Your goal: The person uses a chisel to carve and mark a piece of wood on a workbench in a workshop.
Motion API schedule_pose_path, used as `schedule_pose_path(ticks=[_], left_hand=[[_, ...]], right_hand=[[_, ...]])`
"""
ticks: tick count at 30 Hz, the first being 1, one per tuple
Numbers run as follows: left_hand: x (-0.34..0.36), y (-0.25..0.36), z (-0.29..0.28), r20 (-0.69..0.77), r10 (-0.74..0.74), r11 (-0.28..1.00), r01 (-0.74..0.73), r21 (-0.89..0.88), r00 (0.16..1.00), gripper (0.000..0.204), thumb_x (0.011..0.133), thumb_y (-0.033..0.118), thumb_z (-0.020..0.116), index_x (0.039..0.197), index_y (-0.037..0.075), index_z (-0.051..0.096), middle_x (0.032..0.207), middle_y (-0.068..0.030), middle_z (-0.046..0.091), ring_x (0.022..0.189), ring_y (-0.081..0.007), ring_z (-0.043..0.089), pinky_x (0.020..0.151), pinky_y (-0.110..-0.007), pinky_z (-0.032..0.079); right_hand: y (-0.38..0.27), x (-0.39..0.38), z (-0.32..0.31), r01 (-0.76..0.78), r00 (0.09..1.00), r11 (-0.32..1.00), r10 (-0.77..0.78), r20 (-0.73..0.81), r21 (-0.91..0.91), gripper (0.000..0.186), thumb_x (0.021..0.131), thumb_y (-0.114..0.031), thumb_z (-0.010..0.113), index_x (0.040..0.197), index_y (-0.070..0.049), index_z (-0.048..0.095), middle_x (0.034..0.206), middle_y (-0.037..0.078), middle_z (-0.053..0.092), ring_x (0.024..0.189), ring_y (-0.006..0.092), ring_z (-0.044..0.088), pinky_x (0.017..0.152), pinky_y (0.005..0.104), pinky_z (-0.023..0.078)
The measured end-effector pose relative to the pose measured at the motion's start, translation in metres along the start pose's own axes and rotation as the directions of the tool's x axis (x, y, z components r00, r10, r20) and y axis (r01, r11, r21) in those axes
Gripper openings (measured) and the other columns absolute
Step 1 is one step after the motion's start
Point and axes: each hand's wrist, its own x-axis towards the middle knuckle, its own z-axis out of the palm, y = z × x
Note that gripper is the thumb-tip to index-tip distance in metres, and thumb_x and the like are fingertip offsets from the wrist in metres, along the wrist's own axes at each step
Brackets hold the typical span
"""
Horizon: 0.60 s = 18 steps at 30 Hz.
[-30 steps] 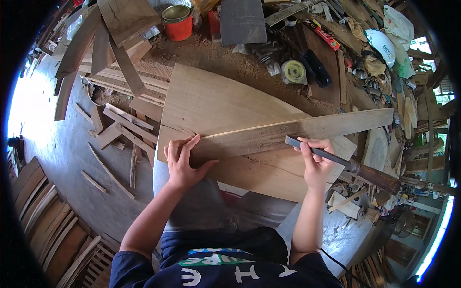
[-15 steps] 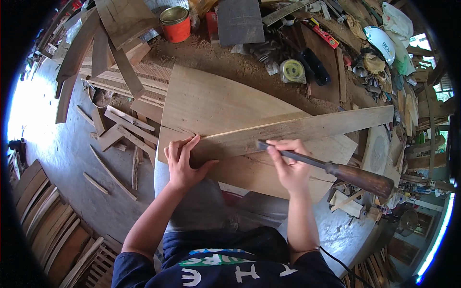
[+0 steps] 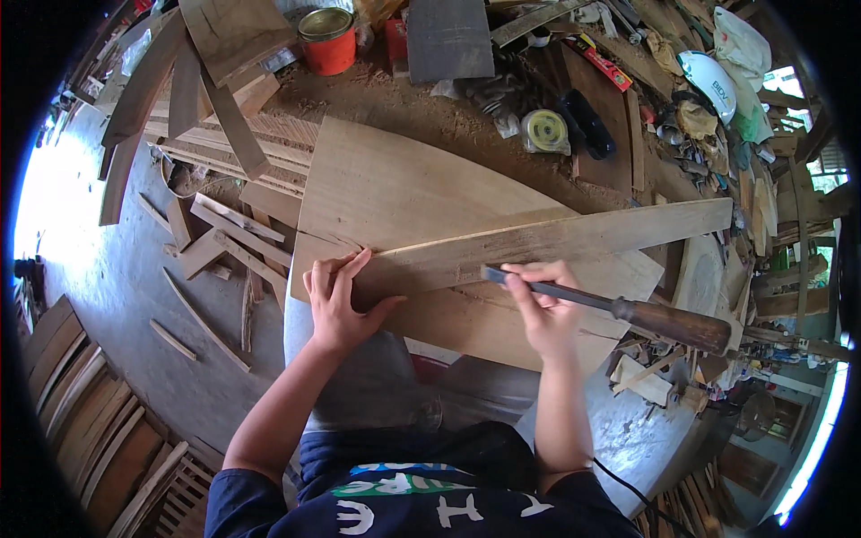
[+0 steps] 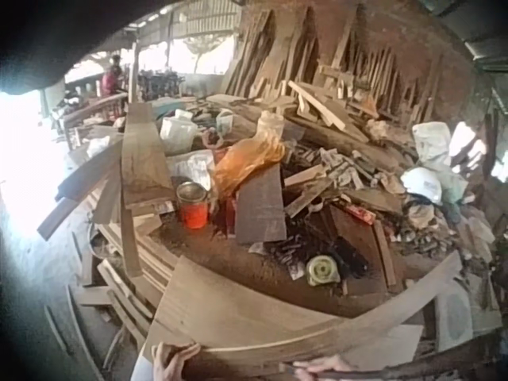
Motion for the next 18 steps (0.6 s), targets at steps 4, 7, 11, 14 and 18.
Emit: schedule_pose_path(ticks=[4,7,11,14,18], left_hand=[[0.000,-0.001,0.001,-0.012,0.007,1.000,-0.007,0.014,1.000,0.077,0.064,0.043,0.089,0.129,0.011,0.062,0.120,-0.0066,0.061,0.108,-0.0247,0.054,0.097,-0.042,0.036],[0.002,0.001,-0.001,-0.003,0.008,1.000,-0.008,0.016,1.000,0.077,0.064,0.042,0.090,0.129,0.011,0.062,0.120,-0.0062,0.061,0.108,-0.0246,0.053,0.097,-0.042,0.036],[0.003,0.002,-0.002,-0.018,0.018,1.000,-0.018,0.002,1.000,0.078,0.064,0.041,0.090,0.129,0.011,0.061,0.119,-0.0060,0.061,0.107,-0.0248,0.053,0.097,-0.042,0.036],[0.002,0.002,-0.001,0.001,0.012,1.000,-0.012,0.006,1.000,0.078,0.063,0.041,0.090,0.130,0.012,0.061,0.119,-0.0061,0.061,0.107,-0.0249,0.053,0.097,-0.043,0.036],[0.001,0.001,0.002,-0.010,0.011,1.000,-0.011,0.001,1.000,0.079,0.063,0.040,0.091,0.130,0.012,0.061,0.119,-0.0062,0.061,0.107,-0.0251,0.054,0.097,-0.043,0.037]], right_hand=[[0.000,0.006,0.006,0.232,0.967,0.961,-0.211,0.141,-0.149,0.018,0.090,0.002,0.073,0.094,-0.005,0.057,0.098,0.015,0.075,0.056,-0.0010,0.034,0.054,0.0154,0.034],[0.001,0.011,-0.015,0.127,0.992,0.987,-0.125,0.027,-0.102,0.017,0.091,0.001,0.072,0.096,-0.004,0.057,0.100,0.019,0.074,0.065,0.0041,0.058,0.058,0.0178,0.045],[-0.002,0.027,-0.043,0.071,0.987,0.996,-0.063,-0.148,0.047,0.015,0.093,0.000,0.070,0.097,-0.002,0.055,0.101,0.022,0.072,0.081,0.0177,0.073,0.068,0.0241,0.057],[-0.002,0.022,-0.026,0.031,0.994,0.999,-0.028,-0.102,0.037,0.015,0.093,0.000,0.069,0.097,-0.002,0.055,0.100,0.021,0.073,0.077,0.0141,0.070,0.068,0.0235,0.057],[0.000,0.013,0.009,-0.045,0.998,0.994,0.049,0.035,-0.097,0.014,0.091,0.001,0.072,0.091,-0.001,0.058,0.100,0.017,0.072,0.087,0.0161,0.072,0.076,0.0265,0.059]])
